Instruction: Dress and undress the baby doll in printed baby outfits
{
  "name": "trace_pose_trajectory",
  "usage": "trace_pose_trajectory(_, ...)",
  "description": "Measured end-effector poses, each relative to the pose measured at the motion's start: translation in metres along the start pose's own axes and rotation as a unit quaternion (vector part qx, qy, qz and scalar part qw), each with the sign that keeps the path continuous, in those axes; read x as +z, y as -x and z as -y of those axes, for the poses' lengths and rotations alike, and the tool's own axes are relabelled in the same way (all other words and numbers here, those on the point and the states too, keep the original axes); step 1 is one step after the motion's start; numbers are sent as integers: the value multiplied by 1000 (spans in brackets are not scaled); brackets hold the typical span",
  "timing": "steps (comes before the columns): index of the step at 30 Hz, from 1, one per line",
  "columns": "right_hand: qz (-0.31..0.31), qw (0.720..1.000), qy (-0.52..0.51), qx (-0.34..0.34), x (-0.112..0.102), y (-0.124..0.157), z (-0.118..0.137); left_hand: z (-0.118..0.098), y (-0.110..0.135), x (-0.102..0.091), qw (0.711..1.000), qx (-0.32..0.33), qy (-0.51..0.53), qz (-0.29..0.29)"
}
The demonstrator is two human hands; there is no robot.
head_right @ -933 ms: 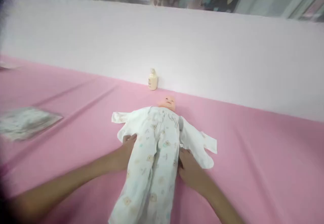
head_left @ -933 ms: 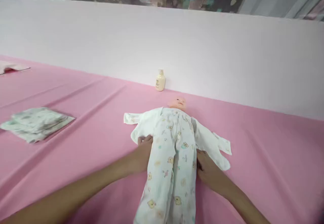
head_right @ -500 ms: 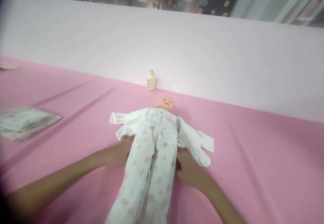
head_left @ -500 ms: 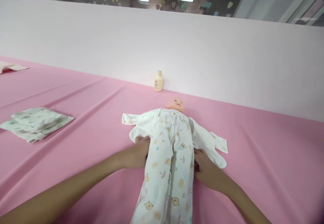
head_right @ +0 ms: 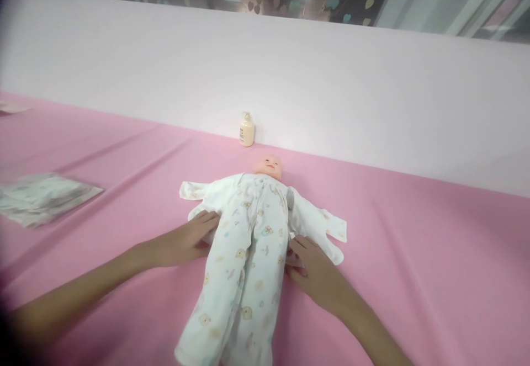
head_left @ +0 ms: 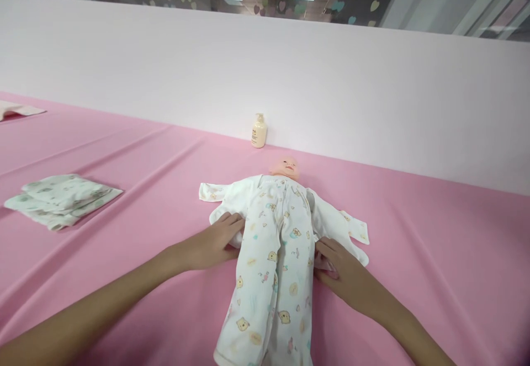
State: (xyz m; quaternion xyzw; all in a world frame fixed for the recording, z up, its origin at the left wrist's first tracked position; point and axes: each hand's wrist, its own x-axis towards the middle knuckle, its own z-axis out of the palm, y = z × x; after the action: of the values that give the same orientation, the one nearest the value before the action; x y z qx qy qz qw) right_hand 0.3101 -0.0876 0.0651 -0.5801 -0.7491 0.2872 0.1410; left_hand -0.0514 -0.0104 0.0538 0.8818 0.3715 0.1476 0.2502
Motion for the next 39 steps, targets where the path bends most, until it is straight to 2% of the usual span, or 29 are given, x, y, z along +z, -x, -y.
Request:
trace_pose_trajectory(3,-40,999,15,-12,13,12,-8,-5,15,5,999,-4,13,32)
trace_pose_trajectory(6,-64,998,18,-13,22,20,-14,-5,24,7,999,-15,9,35)
trace_pose_trajectory(11,-58,998,-5,-21,19,22,-15,3,29,6,999,-3,25,37)
trace_pose_trajectory(16,-54,998,-34,-23,14,26,-15,11,32,7,1000,3,-16,-1)
trace_pose_trajectory(20,-81,996,5,-49,14,30,-21,17,32,9,997,16,-58,-57)
trace_pose_trajectory(22,-102,992,36,-72,15,31,-23,14,32,11,996,34,-51,-65)
trace_pose_trajectory(25,-109,987,68,-98,20,29,-23,3,31,18,997,60,-25,-32)
trace_pose_trajectory(29,-89,988,81,-99,31,26,-19,-13,30,27,997,73,-10,-3)
trace_pose_trajectory(39,-70,993,56,-70,35,22,-12,-23,26,23,998,26,36,43)
